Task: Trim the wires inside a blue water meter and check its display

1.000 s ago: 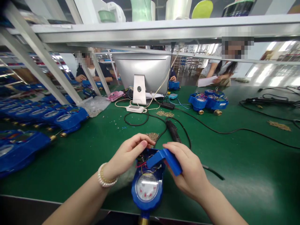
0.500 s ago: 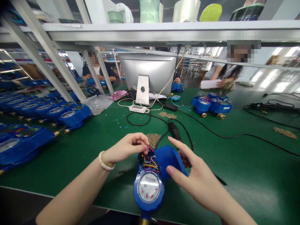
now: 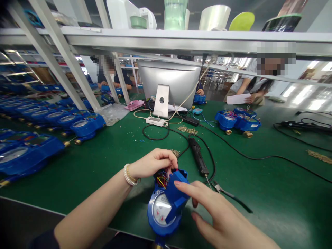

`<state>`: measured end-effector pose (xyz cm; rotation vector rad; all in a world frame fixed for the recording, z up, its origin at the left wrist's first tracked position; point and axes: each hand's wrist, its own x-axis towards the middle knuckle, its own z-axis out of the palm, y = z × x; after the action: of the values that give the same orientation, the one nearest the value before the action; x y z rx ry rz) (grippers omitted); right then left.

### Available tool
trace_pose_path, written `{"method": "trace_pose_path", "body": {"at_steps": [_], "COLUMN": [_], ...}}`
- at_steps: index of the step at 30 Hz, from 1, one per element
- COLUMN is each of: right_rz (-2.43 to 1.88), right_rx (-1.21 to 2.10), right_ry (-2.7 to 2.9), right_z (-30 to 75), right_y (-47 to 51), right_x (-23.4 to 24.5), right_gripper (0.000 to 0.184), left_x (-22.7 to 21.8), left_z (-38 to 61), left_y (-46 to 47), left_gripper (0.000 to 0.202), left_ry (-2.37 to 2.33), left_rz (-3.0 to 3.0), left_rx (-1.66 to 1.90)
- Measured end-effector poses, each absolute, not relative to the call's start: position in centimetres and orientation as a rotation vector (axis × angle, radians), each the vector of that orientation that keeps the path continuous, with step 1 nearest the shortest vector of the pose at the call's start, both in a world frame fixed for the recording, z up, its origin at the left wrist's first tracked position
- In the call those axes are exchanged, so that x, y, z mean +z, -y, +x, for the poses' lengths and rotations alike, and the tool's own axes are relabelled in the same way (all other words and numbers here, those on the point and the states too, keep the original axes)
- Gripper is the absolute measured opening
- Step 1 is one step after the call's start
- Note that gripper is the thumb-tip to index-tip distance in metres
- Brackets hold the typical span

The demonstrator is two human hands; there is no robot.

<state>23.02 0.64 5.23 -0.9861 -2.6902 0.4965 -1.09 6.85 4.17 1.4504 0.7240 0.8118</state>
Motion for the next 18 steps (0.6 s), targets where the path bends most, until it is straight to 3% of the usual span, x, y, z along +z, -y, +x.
{"method": "trace_pose_path", "body": {"at_steps": [4,7,10,13,16,18], "right_rz": [-0.785,-0.582,-0.523,-0.778,-1.179,-1.321], "right_rx": [-0.231,-0.373,-0.123,0.347,0.768,0.997], "right_ry": [2.635,2.643,2.692,2.589,2.192,1.844], "right_z": [22.1,22.1,21.9,21.3,20.1,19.3], "right_y": [-1.3,-1.9,-2.0,-1.8,-2.0,-2.3], "right_x": [4.4,4.7,5.8,6.7,6.4,5.6], "right_gripper": [0.055,0.044,0.032,0.027,0.018,0.022], "left_x": [4.0,4.0,3.8,3.5,3.4,3.5], "left_z": [-0.8,-0.5,0.1,0.2,-0.8,-1.8], "left_y": [-7.1,-7.0,-7.1,-7.4,-6.9,-5.8], "left_gripper": [0.013,0.015,0.017,0.019,0.022,0.024], "left_ry": [-0.734,-0.716,-0.699,-0.702,-0.805,-0.891], "left_rz": [1.421,1.445,1.521,1.62,1.664,1.679], "left_rx": [0.776,0.75,0.743,0.762,0.887,1.006]}}
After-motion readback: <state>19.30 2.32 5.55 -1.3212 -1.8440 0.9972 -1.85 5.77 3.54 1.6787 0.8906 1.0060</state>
